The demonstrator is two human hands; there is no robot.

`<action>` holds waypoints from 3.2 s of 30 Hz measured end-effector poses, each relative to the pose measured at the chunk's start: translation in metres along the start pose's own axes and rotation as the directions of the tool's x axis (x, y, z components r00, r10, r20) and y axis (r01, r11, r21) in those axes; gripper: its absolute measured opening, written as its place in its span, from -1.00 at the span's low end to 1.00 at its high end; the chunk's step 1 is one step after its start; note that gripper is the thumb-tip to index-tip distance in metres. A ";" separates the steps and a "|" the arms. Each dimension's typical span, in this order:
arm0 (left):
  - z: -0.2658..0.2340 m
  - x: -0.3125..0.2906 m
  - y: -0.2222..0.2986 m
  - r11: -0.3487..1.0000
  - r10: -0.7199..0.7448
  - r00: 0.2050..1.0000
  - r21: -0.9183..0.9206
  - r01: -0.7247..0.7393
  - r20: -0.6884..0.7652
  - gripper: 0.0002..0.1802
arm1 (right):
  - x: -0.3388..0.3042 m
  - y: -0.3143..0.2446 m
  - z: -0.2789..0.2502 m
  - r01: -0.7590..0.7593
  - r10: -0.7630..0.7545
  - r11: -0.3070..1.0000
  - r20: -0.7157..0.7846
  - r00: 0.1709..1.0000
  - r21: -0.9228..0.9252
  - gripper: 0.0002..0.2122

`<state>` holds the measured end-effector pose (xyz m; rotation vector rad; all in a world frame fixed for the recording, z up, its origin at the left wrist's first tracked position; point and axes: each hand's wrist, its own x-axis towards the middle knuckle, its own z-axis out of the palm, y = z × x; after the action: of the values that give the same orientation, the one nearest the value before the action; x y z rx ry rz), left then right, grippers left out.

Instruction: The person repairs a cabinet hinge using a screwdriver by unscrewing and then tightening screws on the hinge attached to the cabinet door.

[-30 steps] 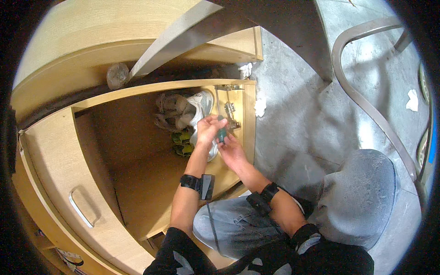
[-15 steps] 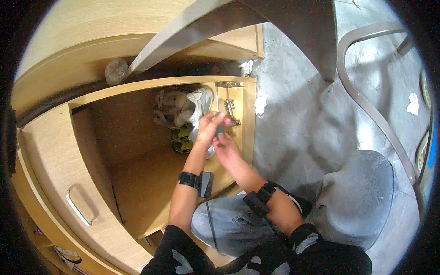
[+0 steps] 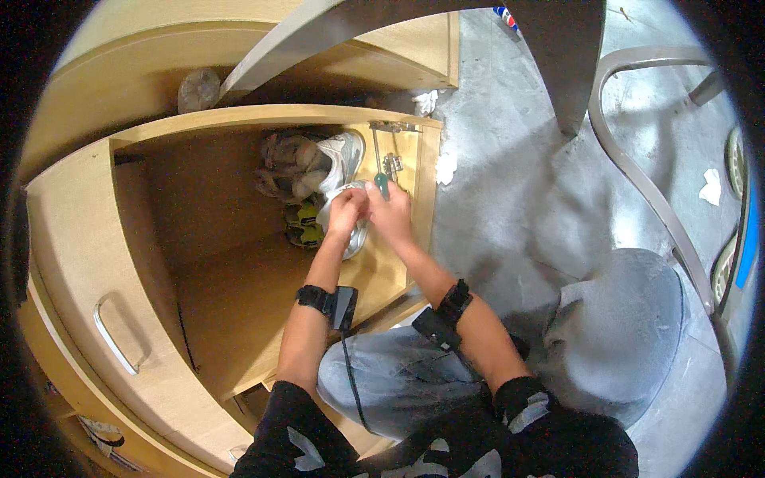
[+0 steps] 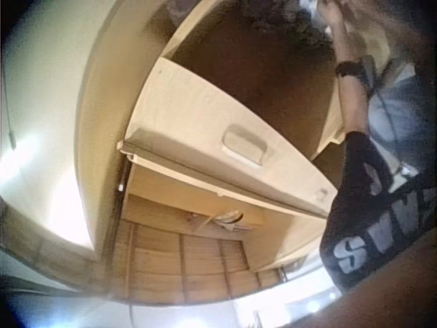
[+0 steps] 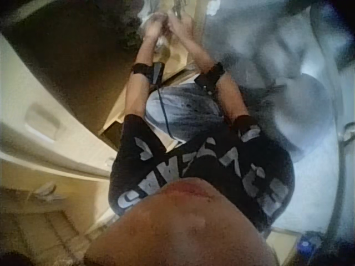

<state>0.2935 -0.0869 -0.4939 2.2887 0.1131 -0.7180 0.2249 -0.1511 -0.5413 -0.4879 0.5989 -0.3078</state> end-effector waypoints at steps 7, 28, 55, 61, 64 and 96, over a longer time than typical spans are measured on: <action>-0.001 0.029 -0.027 0.903 0.232 0.970 0.386 -0.187 -0.073 -0.74 | -0.003 -0.012 -0.020 -0.538 0.302 0.740 0.516 0.801 0.403 -0.59; 0.013 0.066 0.015 0.975 0.064 0.997 -0.213 -0.054 0.037 -0.79 | -0.028 -0.041 -0.099 -0.210 0.288 0.915 0.195 0.938 -0.343 -0.77; 0.000 0.056 -0.020 0.701 0.326 0.934 0.626 -0.342 0.145 -0.84 | -0.035 -0.049 -0.105 -0.079 0.215 0.782 0.148 0.965 -0.618 -0.82; 0.015 0.053 -0.049 0.558 0.434 0.885 0.721 -0.412 0.169 -0.89 | -0.048 -0.045 -0.105 -0.129 0.280 0.775 0.153 0.948 -0.618 -0.86; 0.025 0.055 -0.044 0.612 0.392 0.908 0.695 -0.378 0.148 -0.91 | -0.047 -0.050 -0.111 -0.139 0.261 0.805 0.133 0.956 -0.577 -0.85; 0.041 0.081 -0.016 0.563 0.659 0.744 0.586 -0.583 0.107 -0.69 | -0.037 -0.059 -0.124 -0.120 0.243 0.751 0.102 0.965 -0.649 -0.82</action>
<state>0.3381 -0.1127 -0.5709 2.6780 -0.9740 -0.2219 0.1136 -0.2283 -0.5827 -1.1017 0.5599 0.1493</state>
